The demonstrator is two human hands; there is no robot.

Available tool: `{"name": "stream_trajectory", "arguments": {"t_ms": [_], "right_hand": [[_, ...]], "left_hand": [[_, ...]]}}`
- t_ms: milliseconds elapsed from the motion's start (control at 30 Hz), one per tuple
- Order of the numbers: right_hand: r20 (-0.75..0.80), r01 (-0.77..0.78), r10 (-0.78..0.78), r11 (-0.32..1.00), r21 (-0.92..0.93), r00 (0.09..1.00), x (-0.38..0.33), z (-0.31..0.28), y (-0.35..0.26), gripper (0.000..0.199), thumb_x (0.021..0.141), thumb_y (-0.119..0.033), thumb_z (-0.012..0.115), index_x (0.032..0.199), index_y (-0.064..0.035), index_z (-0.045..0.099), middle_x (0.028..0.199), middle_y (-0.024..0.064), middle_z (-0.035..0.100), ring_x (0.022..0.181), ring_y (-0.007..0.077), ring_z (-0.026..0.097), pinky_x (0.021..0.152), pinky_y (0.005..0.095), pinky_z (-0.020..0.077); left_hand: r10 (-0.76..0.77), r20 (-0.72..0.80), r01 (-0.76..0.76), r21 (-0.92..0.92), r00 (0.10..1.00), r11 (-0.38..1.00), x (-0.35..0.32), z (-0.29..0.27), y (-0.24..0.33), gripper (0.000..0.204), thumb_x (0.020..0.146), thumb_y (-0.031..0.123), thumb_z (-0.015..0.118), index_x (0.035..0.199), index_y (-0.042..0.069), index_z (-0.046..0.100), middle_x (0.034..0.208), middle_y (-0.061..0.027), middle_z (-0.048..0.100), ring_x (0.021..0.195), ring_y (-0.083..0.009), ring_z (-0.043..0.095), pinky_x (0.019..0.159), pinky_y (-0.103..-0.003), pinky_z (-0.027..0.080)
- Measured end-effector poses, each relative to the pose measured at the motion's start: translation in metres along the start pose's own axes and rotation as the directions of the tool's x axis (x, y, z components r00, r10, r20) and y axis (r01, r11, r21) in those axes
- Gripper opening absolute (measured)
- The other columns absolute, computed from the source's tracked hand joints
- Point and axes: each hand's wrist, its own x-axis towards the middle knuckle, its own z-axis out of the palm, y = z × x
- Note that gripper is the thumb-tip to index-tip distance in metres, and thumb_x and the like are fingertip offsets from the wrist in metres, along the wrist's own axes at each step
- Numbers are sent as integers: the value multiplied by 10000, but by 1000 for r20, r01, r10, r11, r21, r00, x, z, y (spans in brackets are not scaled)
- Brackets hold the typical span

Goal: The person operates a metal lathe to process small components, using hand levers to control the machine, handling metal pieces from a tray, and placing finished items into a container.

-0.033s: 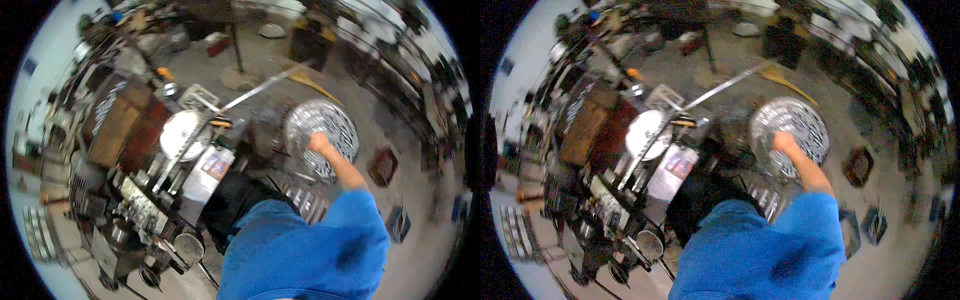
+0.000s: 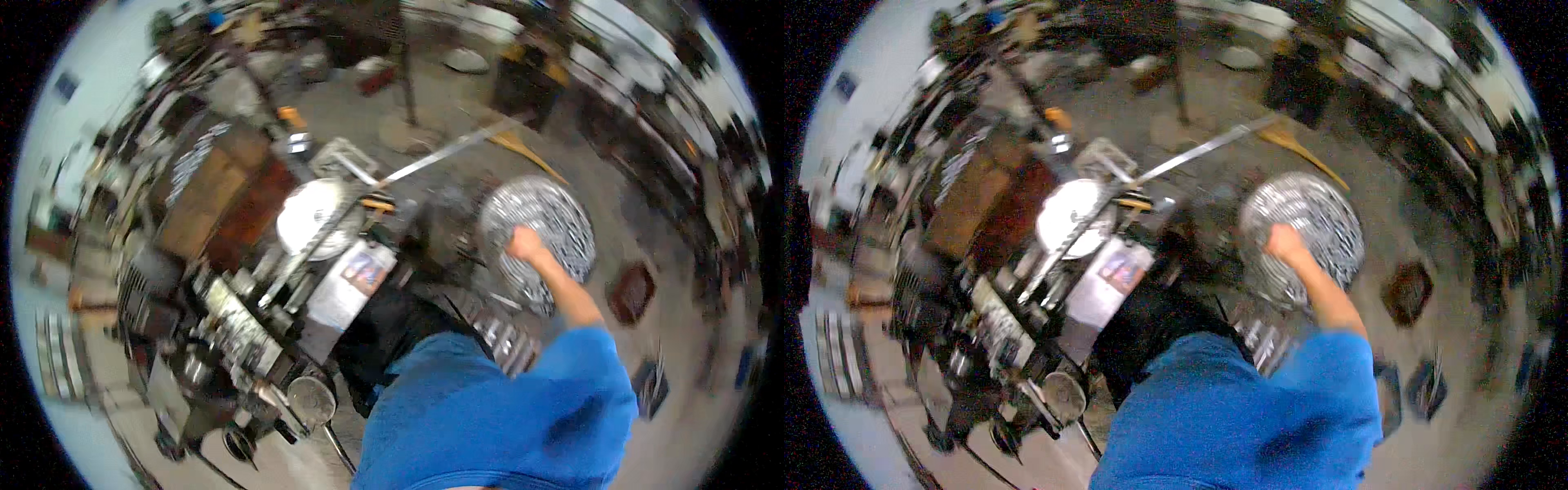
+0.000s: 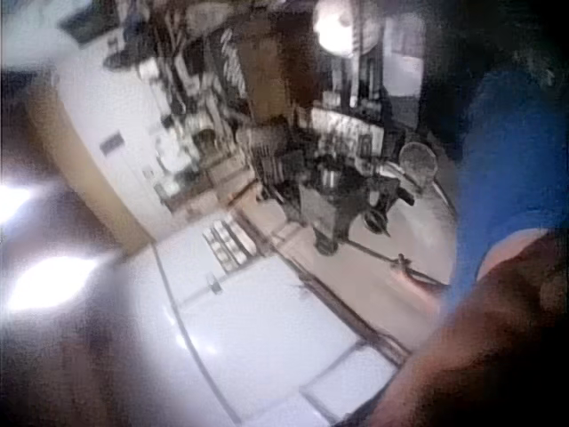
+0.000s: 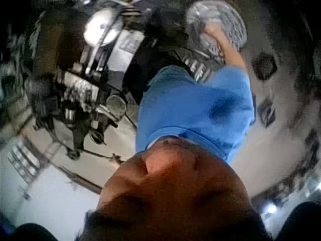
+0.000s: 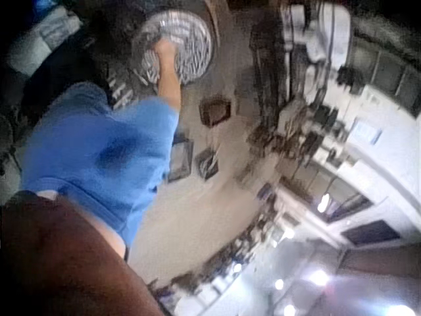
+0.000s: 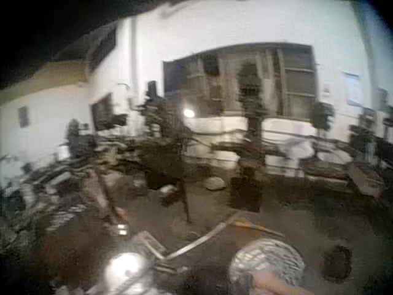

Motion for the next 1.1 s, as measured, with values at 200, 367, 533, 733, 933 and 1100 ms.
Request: {"name": "stream_trajectory", "arguments": {"t_ms": [200,367,533,733,933,1100], "right_hand": [[-77,580,-680,554,598,729,-50,-67,-221,343,531,-175,621,846,-56,685,959,160,602,857,299,588,791,344,465],[-343,722,-939,-227,653,15,-142,-117,-388,381,553,-131,618,928,-80,659,1077,171,540,1024,325,513,851,350,433],[-464,709,-877,-405,578,-123,-191,-135,-436,345,511,-89,649,856,-77,665,1008,142,555,878,289,544,766,351,457],[-396,781,-890,-409,472,-227,-194,-120,-441,391,563,-188,617,914,-18,610,1080,202,520,967,354,518,817,408,446],[-223,813,-908,-416,406,-354,-195,-128,-478,377,553,-190,628,886,-13,625,1083,208,531,965,359,511,827,410,440],[-208,887,-882,-449,107,-422,-182,-132,-556,303,523,-179,638,782,-24,656,1032,181,565,878,338,543,749,393,469]], "left_hand": [[360,-21,-359,-138,933,923,-44,29,102,271,855,184,543,984,-50,587,758,-101,644,692,-149,604,653,-273,464],[431,549,-138,-494,716,858,-65,124,169,331,899,260,483,948,-50,586,825,-115,645,724,-153,606,683,-281,468],[331,683,305,-635,651,710,-86,134,157,339,906,284,465,930,-35,578,809,-133,632,688,-216,624,661,-306,495],[439,461,-102,-591,771,800,-78,133,139,310,865,277,552,807,-22,609,662,-72,612,597,-133,569,556,-275,456],[579,293,-552,-175,761,815,-69,87,147,232,789,235,623,832,7,629,637,-109,602,565,-160,565,536,-310,442],[484,-15,-462,277,875,843,-48,-10,76,206,781,131,551,956,42,615,719,-178,604,661,-311,604,594,-385,468]]}}
